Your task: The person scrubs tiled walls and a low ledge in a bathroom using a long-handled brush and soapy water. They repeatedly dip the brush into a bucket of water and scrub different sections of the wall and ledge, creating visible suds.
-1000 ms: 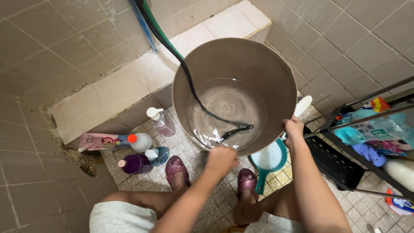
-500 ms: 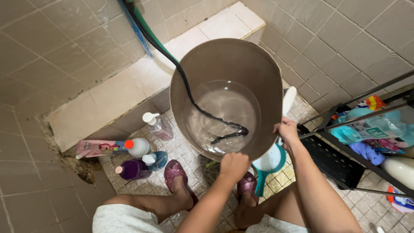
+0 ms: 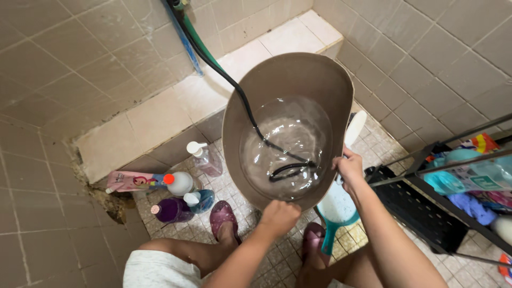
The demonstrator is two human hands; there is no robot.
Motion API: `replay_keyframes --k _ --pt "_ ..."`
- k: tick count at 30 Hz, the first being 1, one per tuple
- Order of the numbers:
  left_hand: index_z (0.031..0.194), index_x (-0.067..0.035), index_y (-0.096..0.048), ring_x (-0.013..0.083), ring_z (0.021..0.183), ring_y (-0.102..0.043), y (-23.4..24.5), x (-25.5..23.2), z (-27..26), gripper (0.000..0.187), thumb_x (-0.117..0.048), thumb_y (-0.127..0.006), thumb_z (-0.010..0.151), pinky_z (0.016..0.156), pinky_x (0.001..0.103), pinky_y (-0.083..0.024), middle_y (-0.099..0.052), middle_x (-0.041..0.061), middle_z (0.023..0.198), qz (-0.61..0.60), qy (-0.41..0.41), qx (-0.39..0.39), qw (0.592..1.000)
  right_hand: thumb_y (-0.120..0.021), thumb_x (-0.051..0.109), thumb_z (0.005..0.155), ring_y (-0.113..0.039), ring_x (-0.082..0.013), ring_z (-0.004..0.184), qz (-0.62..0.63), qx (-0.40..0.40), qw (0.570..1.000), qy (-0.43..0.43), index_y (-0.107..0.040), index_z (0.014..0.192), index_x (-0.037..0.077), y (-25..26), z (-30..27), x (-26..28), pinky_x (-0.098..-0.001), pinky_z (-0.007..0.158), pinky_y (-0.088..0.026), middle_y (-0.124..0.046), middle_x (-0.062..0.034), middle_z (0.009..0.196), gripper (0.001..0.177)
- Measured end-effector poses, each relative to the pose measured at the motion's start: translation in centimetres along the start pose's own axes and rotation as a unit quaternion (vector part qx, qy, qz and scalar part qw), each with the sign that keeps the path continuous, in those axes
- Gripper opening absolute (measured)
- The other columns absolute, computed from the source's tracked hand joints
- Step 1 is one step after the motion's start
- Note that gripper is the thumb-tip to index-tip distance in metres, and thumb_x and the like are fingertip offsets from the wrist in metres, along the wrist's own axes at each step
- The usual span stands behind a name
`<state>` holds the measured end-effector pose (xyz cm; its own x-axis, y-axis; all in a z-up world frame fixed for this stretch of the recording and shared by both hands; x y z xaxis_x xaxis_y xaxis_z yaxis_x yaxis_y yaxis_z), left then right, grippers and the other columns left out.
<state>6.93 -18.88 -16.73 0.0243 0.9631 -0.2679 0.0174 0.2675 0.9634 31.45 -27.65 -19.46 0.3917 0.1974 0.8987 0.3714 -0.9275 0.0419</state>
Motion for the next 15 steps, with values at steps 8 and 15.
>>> replay_keyframes --k 8,15 --pt "0.090 -0.009 -0.070 0.0277 0.075 -0.075 1.2 4.1 -2.4 0.013 -0.018 -0.064 0.084 0.060 0.042 -0.057 -0.076 0.011 0.085 0.046 -0.016 0.135 0.990 -0.054 -0.018 0.069 -0.053 -0.0147 0.062 0.097 -0.025 0.993 0.064 -0.075 0.120 0.001 -3.9 0.1 -0.3 -0.0273 0.050 -0.042 -0.068 -0.0091 0.086 0.059" --pt "0.079 -0.012 -0.069 0.0270 0.070 -0.072 3.5 8.9 -4.6 0.025 -0.031 -0.061 0.093 0.057 0.043 -0.054 -0.072 0.006 0.075 0.045 -0.095 0.109 0.988 -0.051 -0.020 0.069 -0.057 -0.0106 0.067 0.151 -0.057 0.982 0.095 -0.069 0.133 0.004 -4.8 -2.1 -1.2 -0.0258 0.049 -0.043 -0.069 -0.0086 0.122 0.070"
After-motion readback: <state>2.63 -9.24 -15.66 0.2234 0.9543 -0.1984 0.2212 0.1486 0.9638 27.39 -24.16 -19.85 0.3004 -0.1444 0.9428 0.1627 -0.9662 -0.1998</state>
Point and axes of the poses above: each hand's wrist, its own z-axis towards the middle knuckle, its own y-axis out of the back of the hand, x = y × z, the point moved 5 cm from there along z, towards the middle knuckle
